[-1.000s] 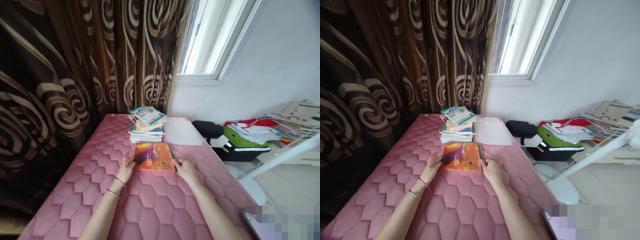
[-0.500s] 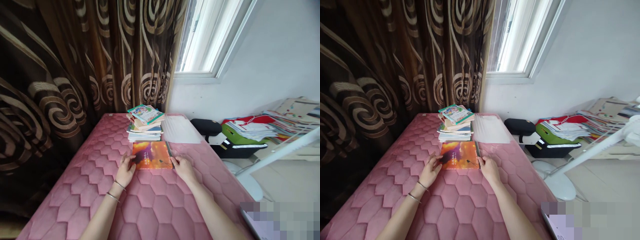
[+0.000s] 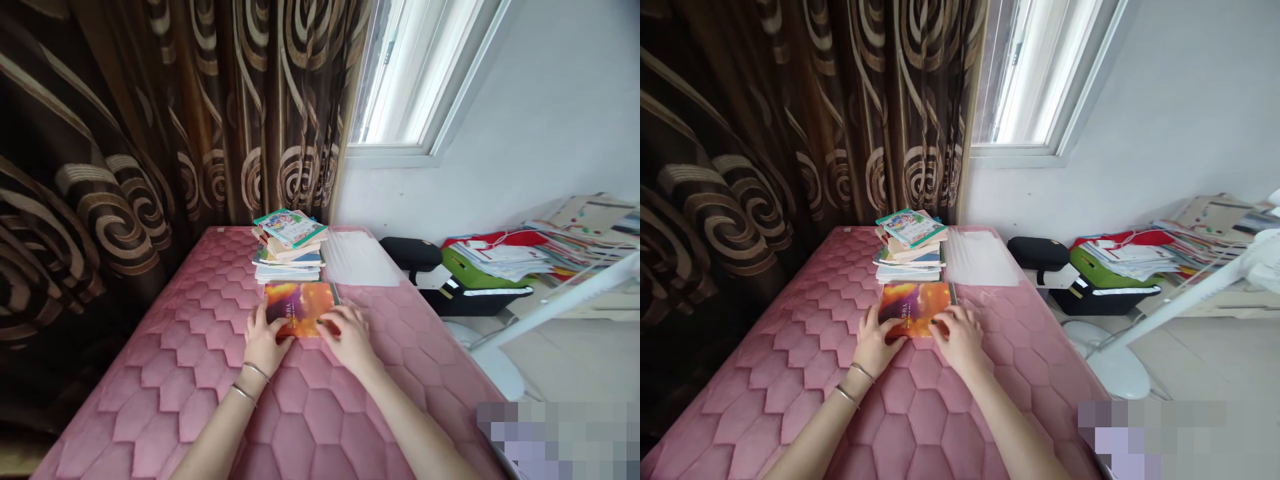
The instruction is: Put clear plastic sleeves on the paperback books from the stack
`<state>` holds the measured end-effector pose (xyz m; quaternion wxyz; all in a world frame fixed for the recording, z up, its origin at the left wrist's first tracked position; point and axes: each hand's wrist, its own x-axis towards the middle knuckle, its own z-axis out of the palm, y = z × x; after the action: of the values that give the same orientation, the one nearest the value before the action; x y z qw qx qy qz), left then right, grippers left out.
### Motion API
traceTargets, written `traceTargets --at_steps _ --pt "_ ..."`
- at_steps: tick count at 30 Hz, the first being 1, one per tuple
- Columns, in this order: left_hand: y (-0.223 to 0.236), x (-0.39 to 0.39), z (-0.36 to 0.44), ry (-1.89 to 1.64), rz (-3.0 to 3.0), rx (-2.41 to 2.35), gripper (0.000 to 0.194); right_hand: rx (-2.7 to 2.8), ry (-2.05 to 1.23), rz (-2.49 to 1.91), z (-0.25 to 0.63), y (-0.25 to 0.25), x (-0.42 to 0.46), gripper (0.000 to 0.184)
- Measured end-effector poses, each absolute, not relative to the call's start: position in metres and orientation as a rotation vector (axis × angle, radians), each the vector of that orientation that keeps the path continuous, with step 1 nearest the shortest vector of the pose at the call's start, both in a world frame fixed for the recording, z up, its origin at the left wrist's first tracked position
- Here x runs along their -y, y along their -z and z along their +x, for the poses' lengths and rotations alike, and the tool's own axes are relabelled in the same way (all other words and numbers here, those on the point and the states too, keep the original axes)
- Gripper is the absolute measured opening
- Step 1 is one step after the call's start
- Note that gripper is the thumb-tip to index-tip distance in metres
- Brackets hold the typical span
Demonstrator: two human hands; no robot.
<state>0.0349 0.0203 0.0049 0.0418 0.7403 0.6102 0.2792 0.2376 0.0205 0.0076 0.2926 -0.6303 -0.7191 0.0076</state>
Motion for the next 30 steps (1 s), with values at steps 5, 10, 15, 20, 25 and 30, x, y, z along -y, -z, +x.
traceTargets --at_steps 5,10,15,20,25,30 --pt "-0.008 -0.017 0.042 -0.719 2.348 -1.849 0.017 2.044 -0.049 -1.613 0.205 -0.003 -0.016 0.017" --pt "-0.008 -0.022 0.033 -0.705 2.25 -1.888 0.016 1.976 -0.054 -1.709 0.215 -0.001 -0.019 0.02" --pt "-0.011 -0.027 0.007 -0.675 2.117 -1.987 0.021 1.885 -0.16 -1.917 0.254 -0.011 -0.021 0.026" --pt "-0.014 -0.031 -0.016 -0.615 2.066 -1.93 0.024 2.016 -0.367 -1.823 0.286 -0.019 -0.026 0.022" --pt "-0.015 -0.035 -0.026 -0.636 2.13 -1.772 0.025 2.149 -0.454 -1.622 0.297 -0.017 -0.029 0.022" --pt "-0.015 -0.036 -0.026 -0.635 2.155 -1.716 0.026 2.17 -0.499 -1.617 0.297 -0.017 -0.03 0.026"
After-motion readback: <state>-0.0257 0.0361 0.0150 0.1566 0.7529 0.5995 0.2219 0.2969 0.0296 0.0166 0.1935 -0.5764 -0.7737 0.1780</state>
